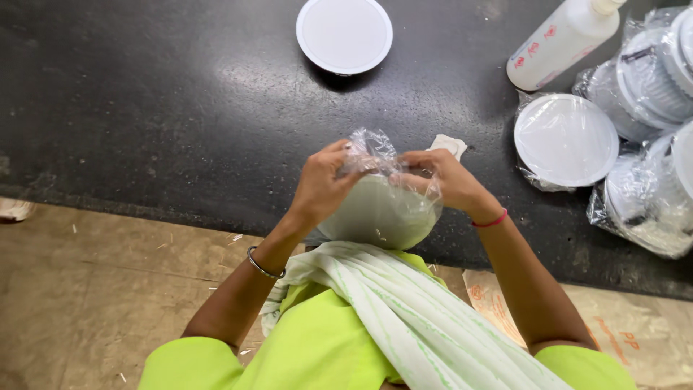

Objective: The person wipes the white face of round LED ceiling light panels with a cloth, then wraps each panel in clear plastic film and stacks the wrapped fixtures on the workbench. They also handle a plastic bag and move wrapped fixtures aside while working through the panels one at a time.

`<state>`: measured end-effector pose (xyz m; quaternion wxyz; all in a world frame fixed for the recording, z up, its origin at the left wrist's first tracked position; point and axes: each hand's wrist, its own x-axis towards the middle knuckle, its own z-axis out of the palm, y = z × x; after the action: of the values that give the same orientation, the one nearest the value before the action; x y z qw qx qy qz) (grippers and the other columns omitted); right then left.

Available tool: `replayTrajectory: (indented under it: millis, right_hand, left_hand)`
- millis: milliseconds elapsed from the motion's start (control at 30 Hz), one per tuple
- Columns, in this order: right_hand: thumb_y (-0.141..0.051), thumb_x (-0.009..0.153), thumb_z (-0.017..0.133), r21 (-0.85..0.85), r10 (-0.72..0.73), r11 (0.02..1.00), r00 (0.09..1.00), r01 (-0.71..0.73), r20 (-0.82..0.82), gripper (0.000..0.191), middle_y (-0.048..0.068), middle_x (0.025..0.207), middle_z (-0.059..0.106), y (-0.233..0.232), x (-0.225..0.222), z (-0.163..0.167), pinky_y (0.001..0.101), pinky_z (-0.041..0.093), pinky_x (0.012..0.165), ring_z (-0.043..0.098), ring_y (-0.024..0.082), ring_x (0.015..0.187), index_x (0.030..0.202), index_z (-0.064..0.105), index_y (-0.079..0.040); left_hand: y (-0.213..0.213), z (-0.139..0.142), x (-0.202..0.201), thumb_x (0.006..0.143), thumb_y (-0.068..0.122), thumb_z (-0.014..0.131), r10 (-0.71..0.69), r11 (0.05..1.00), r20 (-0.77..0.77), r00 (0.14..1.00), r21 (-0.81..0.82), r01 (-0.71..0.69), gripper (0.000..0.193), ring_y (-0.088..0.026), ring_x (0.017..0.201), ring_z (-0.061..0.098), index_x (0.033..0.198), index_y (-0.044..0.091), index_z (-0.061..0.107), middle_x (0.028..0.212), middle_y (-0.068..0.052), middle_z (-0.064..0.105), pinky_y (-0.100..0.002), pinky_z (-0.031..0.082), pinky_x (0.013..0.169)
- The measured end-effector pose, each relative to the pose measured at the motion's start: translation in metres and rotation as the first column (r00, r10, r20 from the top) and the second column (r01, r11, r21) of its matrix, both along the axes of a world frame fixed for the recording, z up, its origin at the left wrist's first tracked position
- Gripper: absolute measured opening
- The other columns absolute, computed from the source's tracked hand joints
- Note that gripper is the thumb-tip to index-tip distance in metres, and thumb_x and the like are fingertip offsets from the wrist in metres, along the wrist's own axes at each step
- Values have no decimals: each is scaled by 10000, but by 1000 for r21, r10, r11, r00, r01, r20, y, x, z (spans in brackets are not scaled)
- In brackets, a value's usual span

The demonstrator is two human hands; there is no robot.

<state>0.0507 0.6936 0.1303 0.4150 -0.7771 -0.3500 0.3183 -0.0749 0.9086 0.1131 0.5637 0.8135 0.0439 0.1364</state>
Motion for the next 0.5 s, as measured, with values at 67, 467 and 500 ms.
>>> replayTrajectory:
  millis: [67, 467, 500]
  right_hand:
    - [-225, 902, 751, 124, 31, 992, 997, -22, -70, 394, 58, 959, 745, 2, 1, -5, 263, 537, 733, 624, 77, 840, 1200, 709, 30]
    - [-273, 1043, 608, 136, 8, 991, 999, -14, 45, 305, 11, 814, 721, 10, 6, -25, 258, 529, 654, 585, 38, 749, 1138, 740, -15]
    - [-271, 1054, 605, 131, 3, 991, 999, -10, 52, 300, 11, 826, 724, 9, 6, -25, 259, 525, 655, 588, 41, 755, 1157, 736, -21]
  left_hand:
    - [-1, 10, -2, 782, 101, 805, 11, 932, 240, 971, 350, -97, 207, -210, 829, 653, 988, 111, 795, 1024, -48, 665, -326, 563, 721]
    - [-11, 43, 16, 816, 34, 777, 13, 969, 102, 995, 244, -37, 256, -281, 777, 682, 1025, 18, 631, 956, -118, 620, -381, 563, 688]
    - [-11, 42, 15, 820, 18, 757, -15, 963, 134, 991, 269, -22, 265, -306, 804, 682, 1042, 11, 612, 977, -138, 619, -391, 562, 698]
